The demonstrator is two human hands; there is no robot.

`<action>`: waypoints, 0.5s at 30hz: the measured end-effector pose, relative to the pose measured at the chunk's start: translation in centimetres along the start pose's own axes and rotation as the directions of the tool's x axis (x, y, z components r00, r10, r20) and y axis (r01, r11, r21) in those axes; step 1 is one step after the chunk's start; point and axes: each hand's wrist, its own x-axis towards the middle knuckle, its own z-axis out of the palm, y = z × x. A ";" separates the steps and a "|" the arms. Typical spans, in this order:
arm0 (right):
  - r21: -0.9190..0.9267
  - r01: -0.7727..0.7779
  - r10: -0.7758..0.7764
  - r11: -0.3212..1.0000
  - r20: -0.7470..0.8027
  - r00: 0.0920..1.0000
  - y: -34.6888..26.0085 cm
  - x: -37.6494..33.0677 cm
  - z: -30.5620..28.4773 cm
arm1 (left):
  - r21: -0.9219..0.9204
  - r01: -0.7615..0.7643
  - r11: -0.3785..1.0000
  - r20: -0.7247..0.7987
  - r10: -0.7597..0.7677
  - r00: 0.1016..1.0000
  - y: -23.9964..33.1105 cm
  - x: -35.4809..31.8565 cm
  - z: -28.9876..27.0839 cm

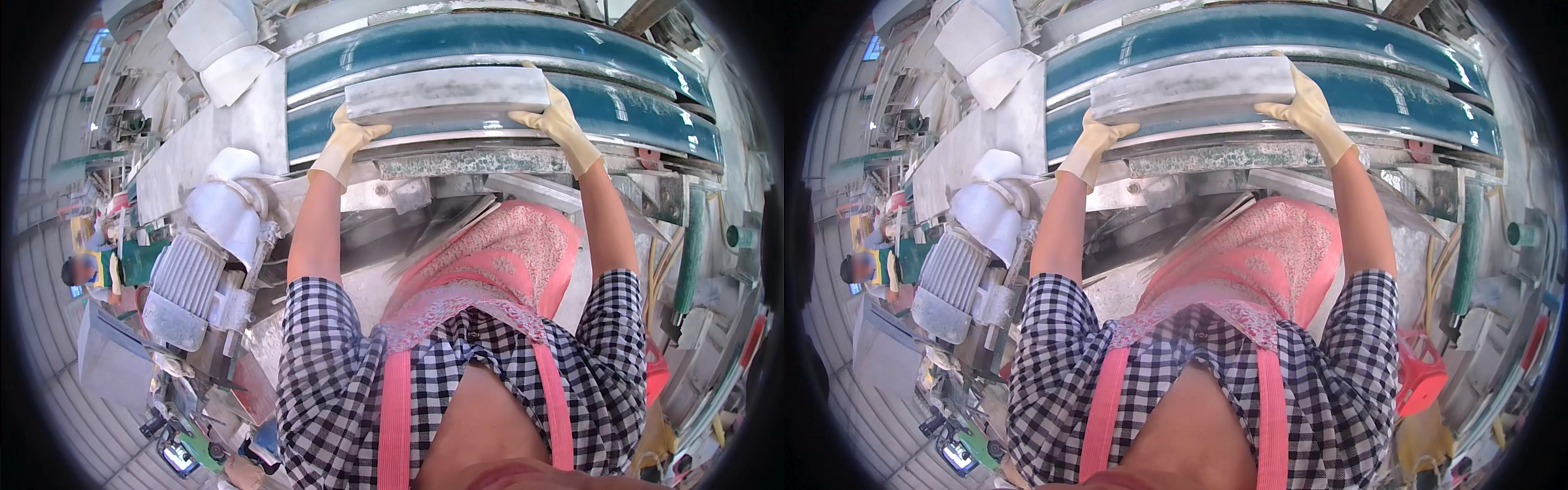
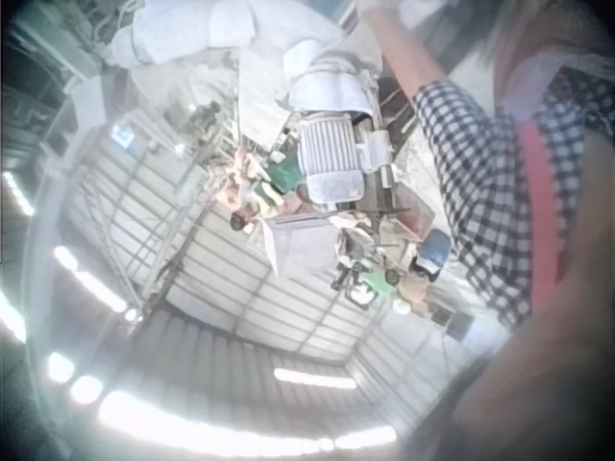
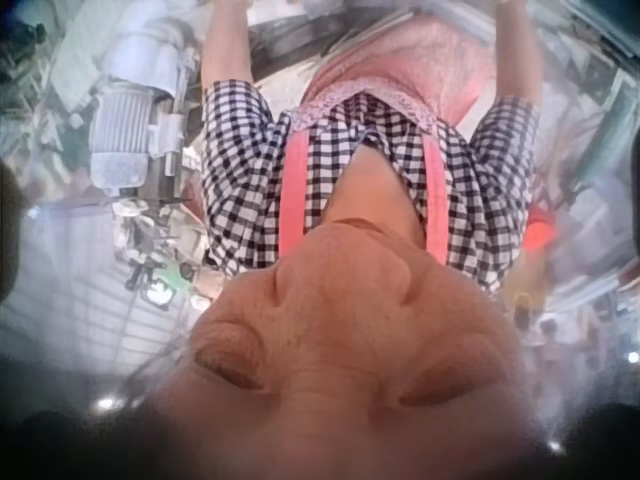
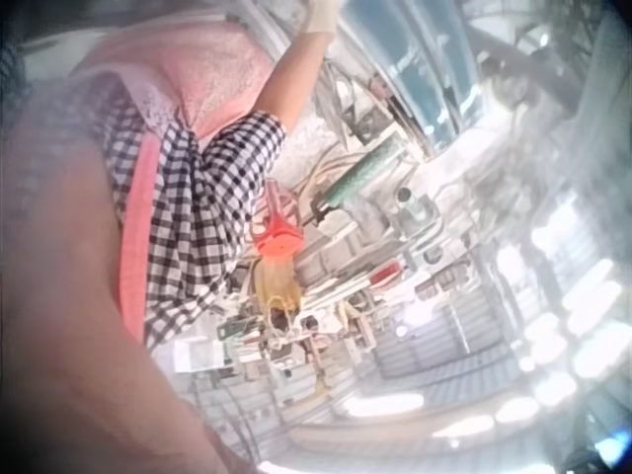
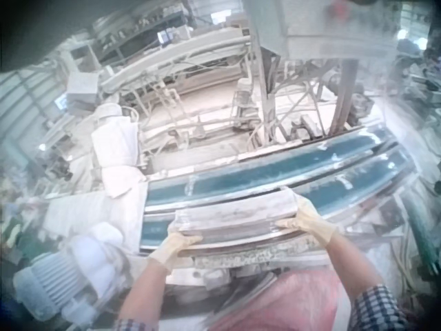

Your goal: The person repeatedly picks up rectangular stone slabs, presses their edges against a rotating belt sander, and stacks the finished pieces. The person handles the slabs one at a time, turning them over to sand multiple edges before placing them in a growing stack.

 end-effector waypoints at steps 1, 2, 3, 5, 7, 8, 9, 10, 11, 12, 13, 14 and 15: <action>-0.012 0.003 -0.002 1.000 0.015 1.000 0.2 0.3 0.0 | 0.003 -0.085 0.996 0.023 0.085 0.996 -0.4 0.1 -0.1; -0.011 0.060 -0.060 0.998 0.008 0.998 0.3 0.5 0.1 | 0.013 -0.131 0.991 0.050 0.130 0.990 -0.6 0.1 -0.3; 0.054 0.056 -0.057 0.997 0.009 0.998 0.5 0.6 0.3 | 0.020 -0.185 0.982 0.071 0.184 0.980 -0.8 0.1 -0.4; 0.175 0.026 -0.031 0.984 0.028 0.999 0.9 0.8 0.6 | 0.012 -0.237 0.971 0.103 0.235 0.967 -0.7 0.1 -0.5; 0.247 -0.029 0.023 0.968 0.029 0.999 1.1 0.7 0.7 | 0.050 -0.243 0.969 0.143 0.234 0.962 -0.2 0.0 -0.5; 0.260 -0.085 0.080 0.962 0.030 0.996 1.0 0.5 0.7 | 0.095 -0.217 0.972 0.170 0.199 0.965 0.2 -0.2 -0.6; 0.254 -0.141 0.133 0.957 0.048 0.990 0.9 0.5 0.6 | 0.120 -0.240 0.963 0.178 0.217 0.960 0.7 -0.3 -0.6; 0.176 -0.009 0.008 0.984 0.007 1.000 0.6 0.4 0.3 | 0.224 -0.294 0.929 0.140 0.268 0.953 1.0 -0.6 -0.7; 0.104 0.131 -0.133 0.986 0.016 0.991 0.2 0.4 0.1 | 0.324 -0.367 0.872 0.091 0.357 0.929 1.4 -1.0 -0.8; -0.010 0.176 -0.175 0.984 0.068 0.982 -0.2 0.4 -0.4 | 0.401 -0.286 0.870 0.037 0.296 0.954 1.6 -1.2 -1.0; 0.010 0.155 -0.156 0.988 0.061 0.986 -0.6 0.5 -0.6 | 0.373 -0.343 0.862 0.038 0.355 0.934 1.7 -1.6 -1.0; 0.099 -0.058 0.047 0.993 0.110 0.993 -1.0 0.6 -1.1 | 0.309 -0.262 0.914 0.045 0.261 0.964 1.6 -1.5 -1.0; 0.085 -0.067 0.059 0.994 0.097 0.994 -1.2 0.7 -1.4 | 0.202 -0.260 0.944 0.081 0.248 0.965 1.4 -1.5 -1.0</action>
